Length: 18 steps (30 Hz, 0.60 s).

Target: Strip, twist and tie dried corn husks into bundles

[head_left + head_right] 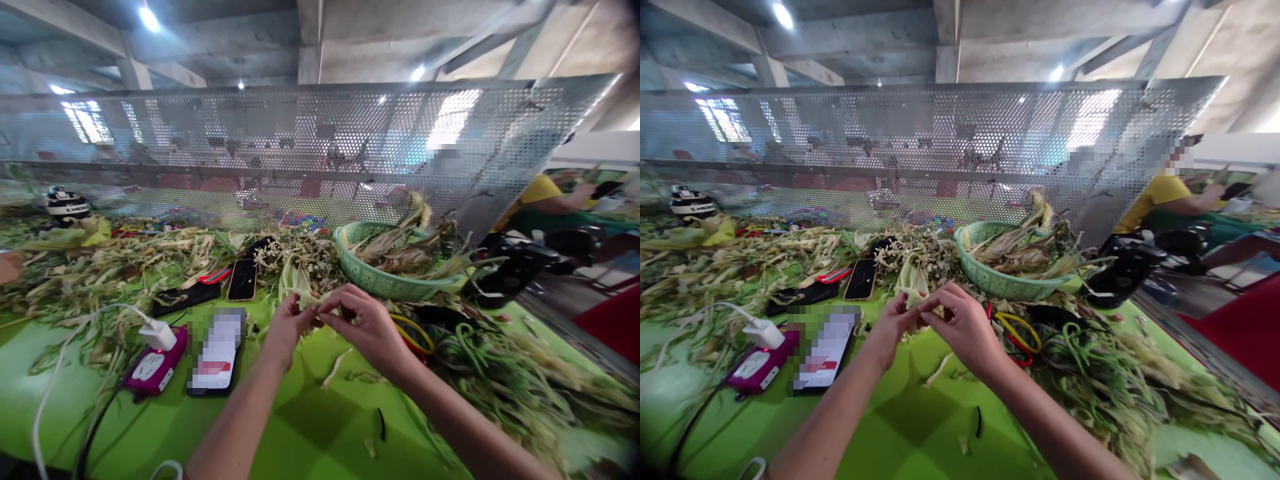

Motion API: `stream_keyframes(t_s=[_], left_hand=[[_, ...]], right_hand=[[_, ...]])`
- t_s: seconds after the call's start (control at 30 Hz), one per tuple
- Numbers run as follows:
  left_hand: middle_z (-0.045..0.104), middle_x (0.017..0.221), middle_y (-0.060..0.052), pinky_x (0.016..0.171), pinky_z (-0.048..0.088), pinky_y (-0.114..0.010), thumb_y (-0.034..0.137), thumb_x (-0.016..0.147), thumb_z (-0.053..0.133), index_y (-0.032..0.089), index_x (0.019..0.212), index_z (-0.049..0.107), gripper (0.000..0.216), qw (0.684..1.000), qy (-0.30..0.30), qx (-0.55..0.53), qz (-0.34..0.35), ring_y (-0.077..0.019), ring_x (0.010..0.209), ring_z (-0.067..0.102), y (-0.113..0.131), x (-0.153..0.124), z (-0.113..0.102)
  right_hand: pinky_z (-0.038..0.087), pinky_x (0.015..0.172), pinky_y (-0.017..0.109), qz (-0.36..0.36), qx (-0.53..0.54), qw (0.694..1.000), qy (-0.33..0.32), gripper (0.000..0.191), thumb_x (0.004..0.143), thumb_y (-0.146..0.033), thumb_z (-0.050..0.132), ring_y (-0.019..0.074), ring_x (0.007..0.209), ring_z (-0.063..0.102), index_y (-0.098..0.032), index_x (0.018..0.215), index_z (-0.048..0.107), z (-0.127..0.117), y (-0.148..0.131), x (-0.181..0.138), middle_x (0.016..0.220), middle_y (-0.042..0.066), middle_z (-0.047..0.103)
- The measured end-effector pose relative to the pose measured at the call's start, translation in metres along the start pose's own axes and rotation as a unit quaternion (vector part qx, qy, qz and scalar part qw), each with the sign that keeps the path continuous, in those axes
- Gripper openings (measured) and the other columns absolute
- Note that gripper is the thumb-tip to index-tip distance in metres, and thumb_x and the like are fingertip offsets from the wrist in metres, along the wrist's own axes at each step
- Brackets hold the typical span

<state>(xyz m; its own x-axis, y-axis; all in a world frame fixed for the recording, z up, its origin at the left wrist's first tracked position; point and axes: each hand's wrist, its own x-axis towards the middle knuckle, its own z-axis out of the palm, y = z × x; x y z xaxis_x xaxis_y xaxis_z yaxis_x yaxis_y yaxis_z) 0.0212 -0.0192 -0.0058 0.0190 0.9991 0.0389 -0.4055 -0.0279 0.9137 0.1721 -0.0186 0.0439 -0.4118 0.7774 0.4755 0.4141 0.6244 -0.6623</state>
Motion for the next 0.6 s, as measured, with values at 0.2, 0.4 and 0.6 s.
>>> stream_keyframes(t_s=[0.2, 0.4, 0.6], left_hand=[[0.071, 0.092, -0.004, 0.074, 0.05, -0.028, 0.035, 0.064, 0.079, 0.02, 0.101, 0.059, 0.045, 0.991, 0.075, -0.111, -0.028, -0.0163, 0.081, 0.067, -0.004, 0.004, -0.002], [0.071, 0.094, -0.006, 0.075, 0.05, -0.031, 0.034, 0.068, 0.076, 0.017, 0.098, 0.059, 0.038, 0.993, 0.049, -0.104, -0.017, -0.0187, 0.081, 0.067, -0.004, -0.001, 0.005], [0.07, 0.1, -0.008, 0.091, 0.046, -0.036, 0.023, 0.066, 0.077, 0.015, 0.101, 0.062, 0.039, 0.994, 0.019, -0.111, -0.002, -0.0206, 0.094, 0.065, -0.004, -0.002, 0.007]], right_hand=[[0.046, 0.07, 0.029, 0.023, -0.08, 0.996, -0.024, 0.01, 0.08, -0.025, 0.063, 0.0179, 0.076, 0.058, -0.023, 0.088, 0.07, 0.022, 0.008, -0.006, 0.087, 0.004, 0.06], [0.044, 0.066, 0.027, 0.042, -0.109, 0.993, 0.005, 0.005, 0.079, -0.025, 0.065, 0.0174, 0.073, 0.055, -0.021, 0.082, 0.064, 0.032, 0.019, -0.008, 0.083, 0.003, 0.058], [0.041, 0.063, 0.026, 0.056, -0.051, 0.997, 0.016, 0.008, 0.075, -0.016, 0.061, 0.0166, 0.07, 0.053, -0.019, 0.068, 0.059, 0.031, 0.023, -0.006, 0.074, 0.001, 0.057]])
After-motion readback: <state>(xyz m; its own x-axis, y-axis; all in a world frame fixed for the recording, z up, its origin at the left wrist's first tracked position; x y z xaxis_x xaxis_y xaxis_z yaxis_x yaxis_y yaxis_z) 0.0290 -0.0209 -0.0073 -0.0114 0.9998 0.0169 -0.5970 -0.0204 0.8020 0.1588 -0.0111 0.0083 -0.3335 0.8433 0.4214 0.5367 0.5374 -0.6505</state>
